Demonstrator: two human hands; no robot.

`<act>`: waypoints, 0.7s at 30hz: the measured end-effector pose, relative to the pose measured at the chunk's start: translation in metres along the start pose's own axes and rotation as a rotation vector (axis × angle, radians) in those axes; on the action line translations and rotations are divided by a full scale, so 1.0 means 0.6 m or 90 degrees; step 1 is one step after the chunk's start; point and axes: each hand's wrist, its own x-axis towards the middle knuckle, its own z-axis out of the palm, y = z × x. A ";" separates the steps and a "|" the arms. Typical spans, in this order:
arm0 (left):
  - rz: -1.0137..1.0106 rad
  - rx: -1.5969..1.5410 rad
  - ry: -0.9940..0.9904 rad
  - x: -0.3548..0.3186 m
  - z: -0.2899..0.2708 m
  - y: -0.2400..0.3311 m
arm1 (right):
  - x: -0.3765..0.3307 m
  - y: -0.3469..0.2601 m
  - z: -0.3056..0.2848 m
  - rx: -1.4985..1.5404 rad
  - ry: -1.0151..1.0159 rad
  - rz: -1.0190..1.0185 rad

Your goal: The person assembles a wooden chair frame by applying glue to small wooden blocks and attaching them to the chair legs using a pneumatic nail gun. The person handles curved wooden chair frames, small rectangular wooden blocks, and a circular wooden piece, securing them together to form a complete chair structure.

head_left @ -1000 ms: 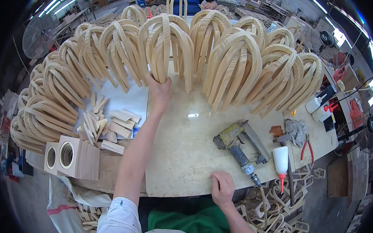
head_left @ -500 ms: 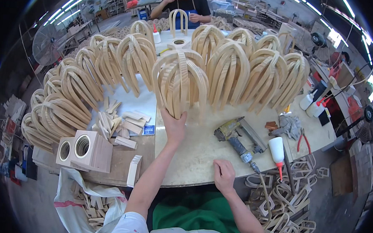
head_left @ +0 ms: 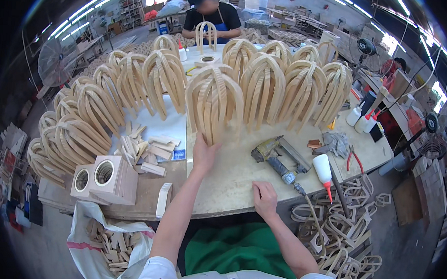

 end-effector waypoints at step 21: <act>0.194 0.250 0.000 0.128 -0.112 0.041 | -0.003 0.006 0.002 -0.014 -0.014 -0.002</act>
